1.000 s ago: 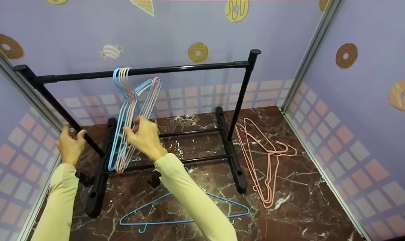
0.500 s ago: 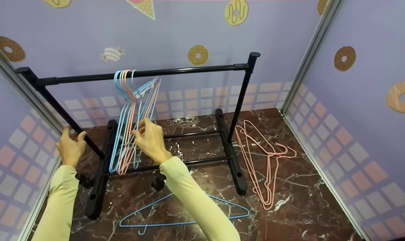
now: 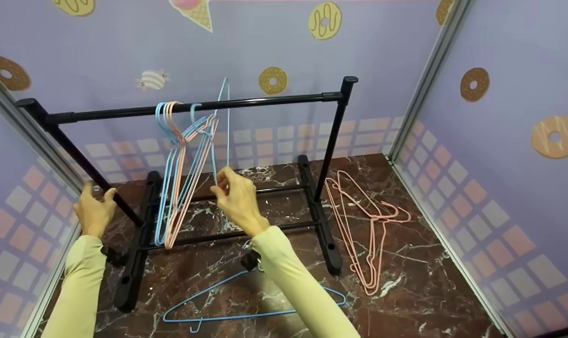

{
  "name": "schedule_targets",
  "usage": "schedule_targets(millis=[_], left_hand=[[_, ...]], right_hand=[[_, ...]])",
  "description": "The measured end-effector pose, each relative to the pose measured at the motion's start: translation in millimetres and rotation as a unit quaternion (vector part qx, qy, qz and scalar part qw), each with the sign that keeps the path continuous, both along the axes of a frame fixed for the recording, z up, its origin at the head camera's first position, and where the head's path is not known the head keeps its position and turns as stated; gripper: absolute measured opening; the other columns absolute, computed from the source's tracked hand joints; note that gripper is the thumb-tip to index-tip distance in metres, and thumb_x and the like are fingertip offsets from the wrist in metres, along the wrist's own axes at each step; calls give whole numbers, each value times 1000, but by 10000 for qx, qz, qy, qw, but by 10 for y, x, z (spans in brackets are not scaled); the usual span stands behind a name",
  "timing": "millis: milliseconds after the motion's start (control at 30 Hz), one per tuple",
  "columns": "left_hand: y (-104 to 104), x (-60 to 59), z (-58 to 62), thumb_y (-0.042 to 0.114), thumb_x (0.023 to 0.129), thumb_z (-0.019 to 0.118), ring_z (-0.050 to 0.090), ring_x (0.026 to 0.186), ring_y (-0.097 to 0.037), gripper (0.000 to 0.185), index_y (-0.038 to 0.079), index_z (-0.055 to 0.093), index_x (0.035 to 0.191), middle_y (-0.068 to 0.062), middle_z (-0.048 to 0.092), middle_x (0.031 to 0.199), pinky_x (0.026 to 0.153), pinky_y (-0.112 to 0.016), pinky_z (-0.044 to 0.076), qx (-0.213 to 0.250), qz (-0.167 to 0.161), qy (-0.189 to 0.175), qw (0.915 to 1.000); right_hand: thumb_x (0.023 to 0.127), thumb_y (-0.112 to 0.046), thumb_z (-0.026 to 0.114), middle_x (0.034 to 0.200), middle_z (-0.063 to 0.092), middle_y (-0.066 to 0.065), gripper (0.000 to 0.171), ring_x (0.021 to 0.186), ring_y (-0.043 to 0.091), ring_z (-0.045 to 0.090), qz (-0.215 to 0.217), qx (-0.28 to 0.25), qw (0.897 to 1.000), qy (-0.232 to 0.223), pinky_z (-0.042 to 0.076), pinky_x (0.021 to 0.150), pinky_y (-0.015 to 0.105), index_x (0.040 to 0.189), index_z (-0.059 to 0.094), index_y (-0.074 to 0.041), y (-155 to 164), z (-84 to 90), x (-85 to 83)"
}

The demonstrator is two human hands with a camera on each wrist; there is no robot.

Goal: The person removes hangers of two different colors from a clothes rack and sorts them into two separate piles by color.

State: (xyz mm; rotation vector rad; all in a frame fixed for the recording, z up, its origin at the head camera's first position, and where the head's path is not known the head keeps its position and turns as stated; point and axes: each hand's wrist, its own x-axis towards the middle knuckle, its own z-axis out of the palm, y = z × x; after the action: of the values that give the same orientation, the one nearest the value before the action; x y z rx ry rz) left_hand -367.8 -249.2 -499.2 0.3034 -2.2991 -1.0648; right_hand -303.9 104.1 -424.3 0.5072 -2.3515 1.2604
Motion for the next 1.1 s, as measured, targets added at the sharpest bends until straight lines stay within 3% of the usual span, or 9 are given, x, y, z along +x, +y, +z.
schedule_targets(millis=[367, 733, 933, 1100], left_hand=[[-15, 32, 8, 20, 97, 65, 50, 114, -62, 41, 4, 55, 133, -29, 65, 125, 102, -63, 35, 225, -4, -354, 9991], [13, 1, -5, 16, 94, 69, 58, 101, -58, 29, 3, 58, 117, -27, 70, 103, 93, -62, 40, 24, 18, 3, 10000], [15, 8, 1, 17, 95, 67, 58, 102, -59, 30, 3, 58, 120, -28, 69, 104, 94, -63, 41, 42, 15, -60, 10000], [25, 9, 7, 18, 96, 66, 56, 103, -58, 30, 3, 57, 120, -27, 69, 104, 96, -62, 39, 97, -2, -154, 9998]], right_hand=[[81, -6, 80, 75, 73, 5, 13, 63, 17, 70, -629, 636, 9954, 350, 58, 62, 34, 87, 69, -7, 495, -325, 143], [78, -3, 80, 79, 78, 7, 10, 69, 23, 75, -1337, 1591, 9770, 466, 56, 71, 51, 86, 75, -6, 1028, -681, 260], [73, -1, 80, 75, 77, 6, 10, 67, 27, 73, -1407, 1995, 9678, 606, 55, 67, 51, 82, 77, -7, 1208, -803, 318], [70, 2, 76, 74, 76, 7, 13, 65, 32, 71, -1325, 2257, 9642, 418, 54, 64, 51, 79, 78, -8, 1318, -883, 360]])
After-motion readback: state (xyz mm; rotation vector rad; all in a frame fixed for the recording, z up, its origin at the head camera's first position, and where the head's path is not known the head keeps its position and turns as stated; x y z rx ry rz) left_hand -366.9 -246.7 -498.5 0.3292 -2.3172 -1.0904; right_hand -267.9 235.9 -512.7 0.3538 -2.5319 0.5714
